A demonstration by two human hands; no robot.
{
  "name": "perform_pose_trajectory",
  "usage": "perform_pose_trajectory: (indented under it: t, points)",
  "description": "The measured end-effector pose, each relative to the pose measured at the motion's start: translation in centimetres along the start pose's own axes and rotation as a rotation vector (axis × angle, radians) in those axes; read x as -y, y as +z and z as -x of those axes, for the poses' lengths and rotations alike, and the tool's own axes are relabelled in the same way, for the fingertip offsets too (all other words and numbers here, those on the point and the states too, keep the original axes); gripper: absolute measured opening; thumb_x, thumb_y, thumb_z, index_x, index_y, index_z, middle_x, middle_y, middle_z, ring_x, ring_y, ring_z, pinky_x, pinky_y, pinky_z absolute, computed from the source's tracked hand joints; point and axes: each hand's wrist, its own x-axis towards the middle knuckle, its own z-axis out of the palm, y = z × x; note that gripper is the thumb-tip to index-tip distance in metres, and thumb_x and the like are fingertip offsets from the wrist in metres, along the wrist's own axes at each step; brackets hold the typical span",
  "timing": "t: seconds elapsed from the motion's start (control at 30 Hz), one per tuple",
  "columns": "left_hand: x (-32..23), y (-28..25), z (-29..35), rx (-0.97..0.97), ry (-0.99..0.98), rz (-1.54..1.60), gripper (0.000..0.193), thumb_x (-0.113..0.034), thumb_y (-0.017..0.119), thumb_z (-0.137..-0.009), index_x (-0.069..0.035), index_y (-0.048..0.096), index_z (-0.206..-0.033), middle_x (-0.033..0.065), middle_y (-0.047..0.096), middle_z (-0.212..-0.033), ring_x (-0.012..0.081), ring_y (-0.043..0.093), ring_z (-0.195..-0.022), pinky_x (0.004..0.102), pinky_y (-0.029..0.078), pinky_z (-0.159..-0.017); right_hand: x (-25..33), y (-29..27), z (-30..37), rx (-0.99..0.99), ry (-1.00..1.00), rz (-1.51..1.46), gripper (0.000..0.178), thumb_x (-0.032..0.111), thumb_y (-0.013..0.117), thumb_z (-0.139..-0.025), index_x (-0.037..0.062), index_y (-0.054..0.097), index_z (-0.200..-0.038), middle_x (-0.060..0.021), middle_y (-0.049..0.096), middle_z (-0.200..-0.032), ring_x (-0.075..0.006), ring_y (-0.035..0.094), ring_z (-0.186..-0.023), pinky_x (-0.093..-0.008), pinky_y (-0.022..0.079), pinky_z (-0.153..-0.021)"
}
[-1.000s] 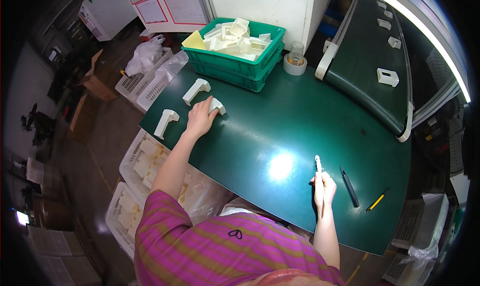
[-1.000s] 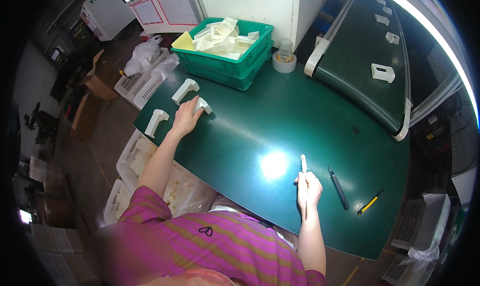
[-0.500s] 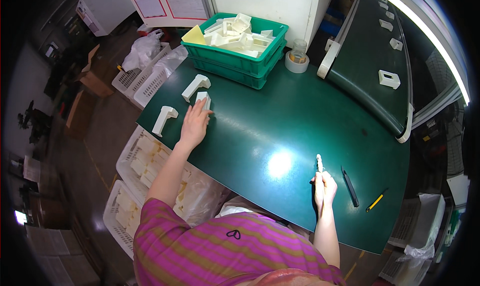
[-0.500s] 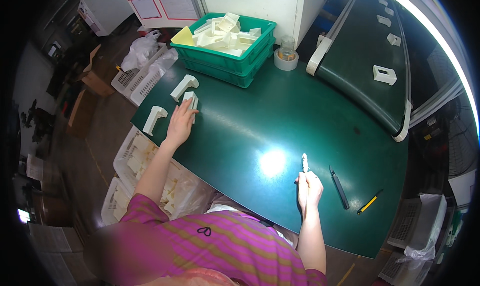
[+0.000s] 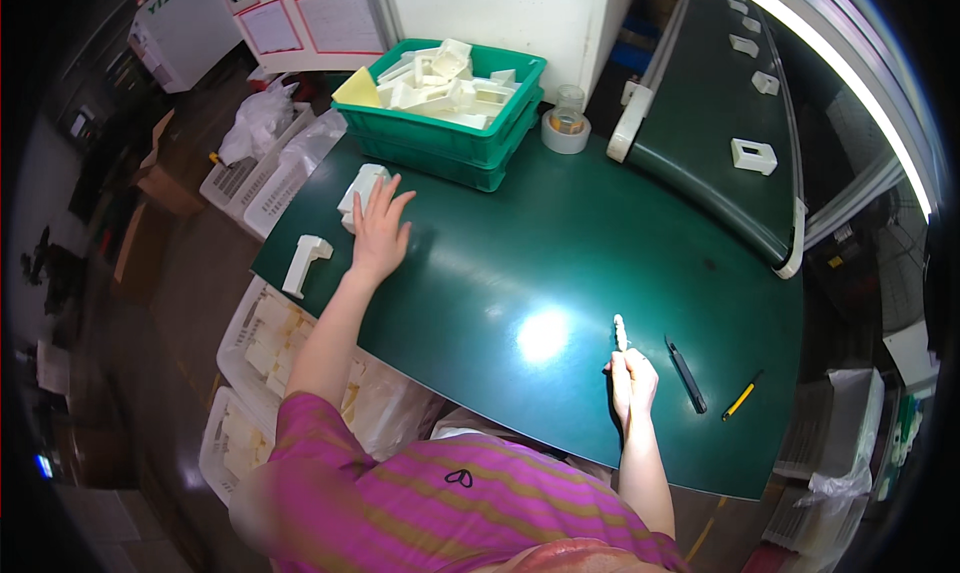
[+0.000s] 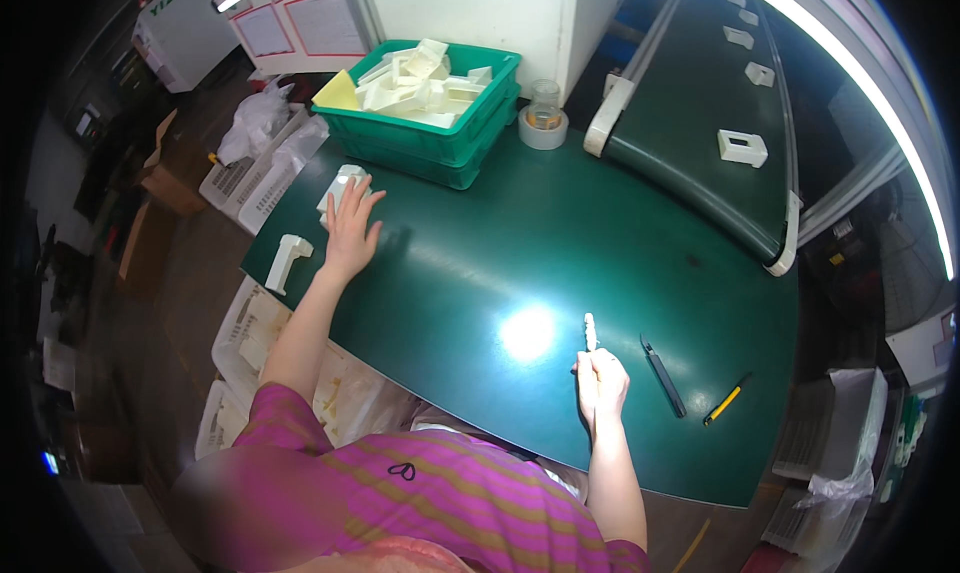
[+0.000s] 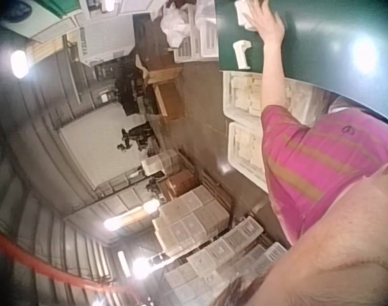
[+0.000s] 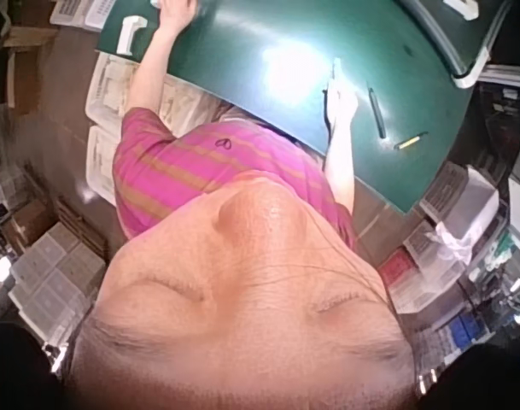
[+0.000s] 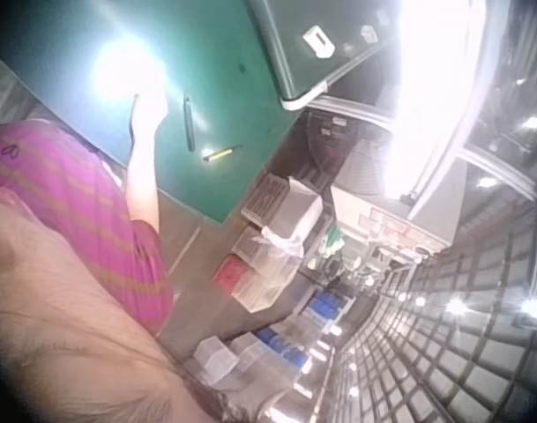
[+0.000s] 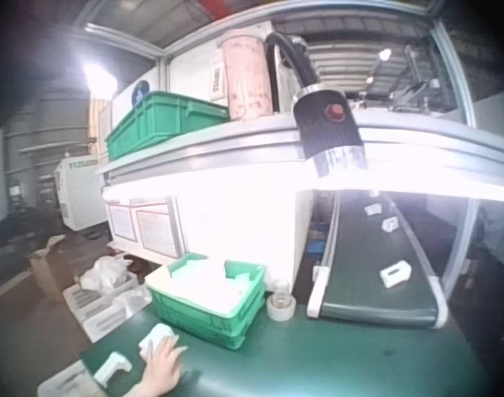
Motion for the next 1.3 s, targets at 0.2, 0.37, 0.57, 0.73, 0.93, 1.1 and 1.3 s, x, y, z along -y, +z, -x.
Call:
perform_pose_trajectory:
  t: [0.2,0.37,0.57,0.73,0.93,1.1,1.3]
  points:
    - [-10.3,1.1,-0.3,0.320,0.202,0.418,0.050,-0.018,0.062,-0.079,-0.012,0.045,-0.126,0.0094,0.037,-0.139,0.0300,0.022,-0.136,0.0510,0.011,-0.110,0.8,0.6,0.4,0.143,0.242,-0.261,0.018,0.012,0.051,-0.089,0.0016,0.060,-0.076,-0.0068,0.060,-0.071,-0.0144,0.056,-0.065,-0.0263,0.045,-0.062]
    - [-14.7,5.9,0.2,0.401,0.240,0.298,0.050,-0.031,0.053,-0.087,-0.011,0.041,-0.131,0.0099,0.033,-0.142,0.0266,0.022,-0.136,0.0495,0.012,-0.111,3.2,-3.7,-4.4,0.250,0.189,-0.208,0.019,0.010,0.046,-0.092,0.0017,0.060,-0.084,-0.0069,0.063,-0.077,-0.0116,0.058,-0.063,-0.0260,0.047,-0.062]
    - [-15.4,5.8,-0.6,0.377,0.270,0.417,0.046,-0.030,0.054,-0.086,-0.010,0.045,-0.127,0.0102,0.040,-0.138,0.0280,0.029,-0.133,0.0480,0.017,-0.110,-3.2,-10.4,-19.4,-0.152,-0.276,0.295,0.029,0.014,0.064,-0.079,0.0093,0.053,-0.105,-0.0115,0.059,-0.078,-0.0273,0.061,-0.073,-0.0378,0.047,-0.065]
    - [-15.4,5.4,-0.8,0.365,0.225,0.451,0.042,-0.026,0.058,-0.083,-0.011,0.050,-0.122,0.0086,0.045,-0.133,0.0272,0.034,-0.130,0.0470,0.021,-0.109,-5.4,-11.0,-31.6,-0.370,-0.191,0.585,0.052,0.016,0.066,-0.076,0.0104,0.041,-0.121,-0.0176,0.054,-0.116,-0.0354,0.060,-0.091,-0.0425,0.049,-0.075]
    - [-15.3,5.3,-0.5,0.367,0.182,0.506,0.038,-0.025,0.057,-0.083,-0.010,0.053,-0.118,0.0092,0.047,-0.132,0.0272,0.036,-0.129,0.0469,0.023,-0.108,-6.3,-11.1,-35.5,-0.279,0.011,0.708,0.056,0.020,0.068,-0.075,0.0106,0.039,-0.122,-0.0172,0.049,-0.124,-0.0352,0.057,-0.102,-0.0428,0.048,-0.081]
    - [-15.1,5.9,-0.4,0.347,0.198,0.511,0.037,-0.024,0.057,-0.083,-0.010,0.053,-0.117,0.0095,0.047,-0.132,0.0271,0.036,-0.129,0.0464,0.022,-0.108,-3.0,-9.2,-28.0,-0.407,-0.296,0.329,0.052,0.013,0.072,-0.072,0.0064,0.046,-0.116,-0.0151,0.059,-0.105,-0.0320,0.060,-0.095,-0.0390,0.048,-0.078]
    - [-16.9,5.6,0.4,0.291,0.204,0.475,0.045,-0.025,0.060,-0.081,-0.009,0.050,-0.122,0.0138,0.045,-0.132,0.0305,0.034,-0.130,0.0459,0.021,-0.108,4.9,-6.3,-12.6,0.019,0.062,-0.783,0.031,0.019,0.054,-0.090,0.0026,0.049,-0.116,-0.0001,0.051,-0.078,-0.0052,0.047,-0.060,-0.0201,0.039,-0.050]
